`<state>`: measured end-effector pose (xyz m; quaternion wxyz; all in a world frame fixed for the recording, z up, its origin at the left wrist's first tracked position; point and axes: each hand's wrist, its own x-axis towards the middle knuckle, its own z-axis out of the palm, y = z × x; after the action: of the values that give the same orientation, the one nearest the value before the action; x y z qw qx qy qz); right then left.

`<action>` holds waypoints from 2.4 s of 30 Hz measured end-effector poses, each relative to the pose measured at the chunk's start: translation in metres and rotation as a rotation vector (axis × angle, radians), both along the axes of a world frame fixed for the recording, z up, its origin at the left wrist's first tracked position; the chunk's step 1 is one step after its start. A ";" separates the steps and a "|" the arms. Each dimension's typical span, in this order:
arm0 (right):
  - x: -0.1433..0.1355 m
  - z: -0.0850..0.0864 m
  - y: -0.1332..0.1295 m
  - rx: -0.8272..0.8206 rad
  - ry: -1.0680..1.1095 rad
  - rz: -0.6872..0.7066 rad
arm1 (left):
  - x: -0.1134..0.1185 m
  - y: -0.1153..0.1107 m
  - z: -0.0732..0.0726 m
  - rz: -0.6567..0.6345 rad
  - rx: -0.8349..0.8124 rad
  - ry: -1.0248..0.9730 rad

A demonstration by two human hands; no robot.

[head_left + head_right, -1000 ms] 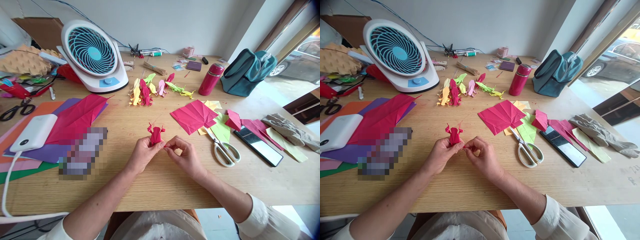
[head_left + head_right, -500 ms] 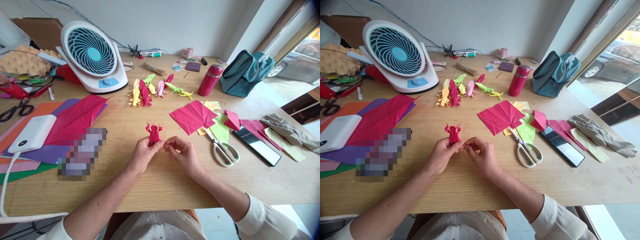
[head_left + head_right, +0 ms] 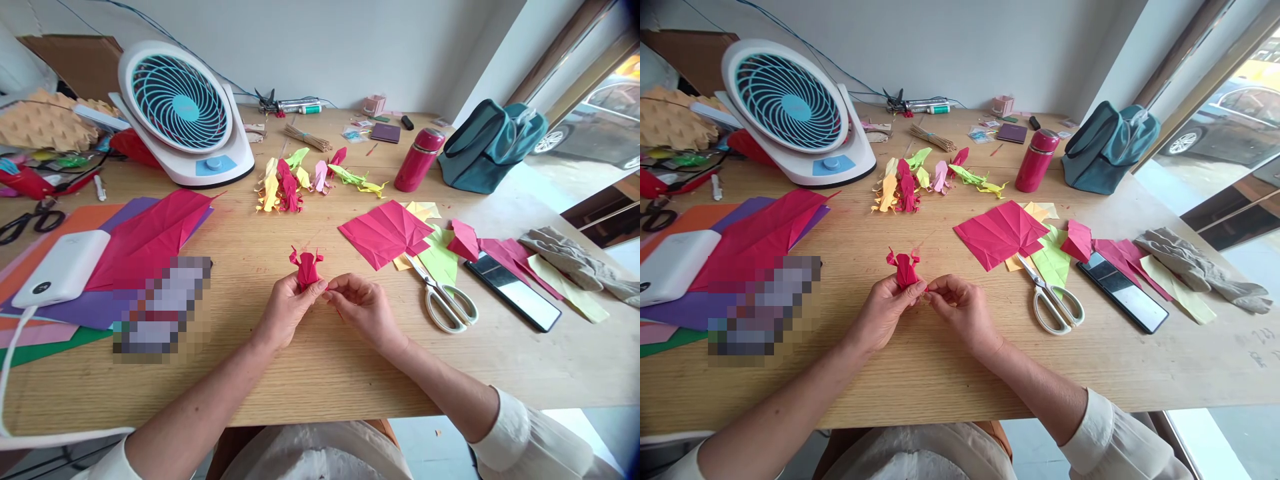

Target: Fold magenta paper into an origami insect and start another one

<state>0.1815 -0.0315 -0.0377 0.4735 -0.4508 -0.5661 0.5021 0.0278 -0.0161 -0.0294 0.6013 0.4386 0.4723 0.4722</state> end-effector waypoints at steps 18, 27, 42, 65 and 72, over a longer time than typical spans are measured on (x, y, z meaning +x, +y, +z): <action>0.009 0.009 -0.004 0.396 -0.325 -0.054 | -0.005 0.002 0.001 -0.044 -0.059 0.021; 0.015 0.004 -0.003 0.633 -0.517 -0.052 | -0.005 0.000 0.001 -0.087 -0.088 0.040; 0.030 0.004 0.004 0.765 -0.557 0.034 | -0.015 0.003 0.012 -0.397 -0.111 -0.008; 0.036 0.014 0.004 0.897 -0.563 0.082 | -0.017 -0.004 0.013 -0.463 -0.252 -0.145; 0.029 0.011 0.004 0.561 -0.441 0.016 | -0.011 0.001 0.013 -0.226 -0.112 -0.113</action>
<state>0.2109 -0.0275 -0.0264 0.4412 -0.3966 -0.7739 0.2214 0.0170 -0.0148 -0.0165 0.6999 0.4274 0.4109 0.3982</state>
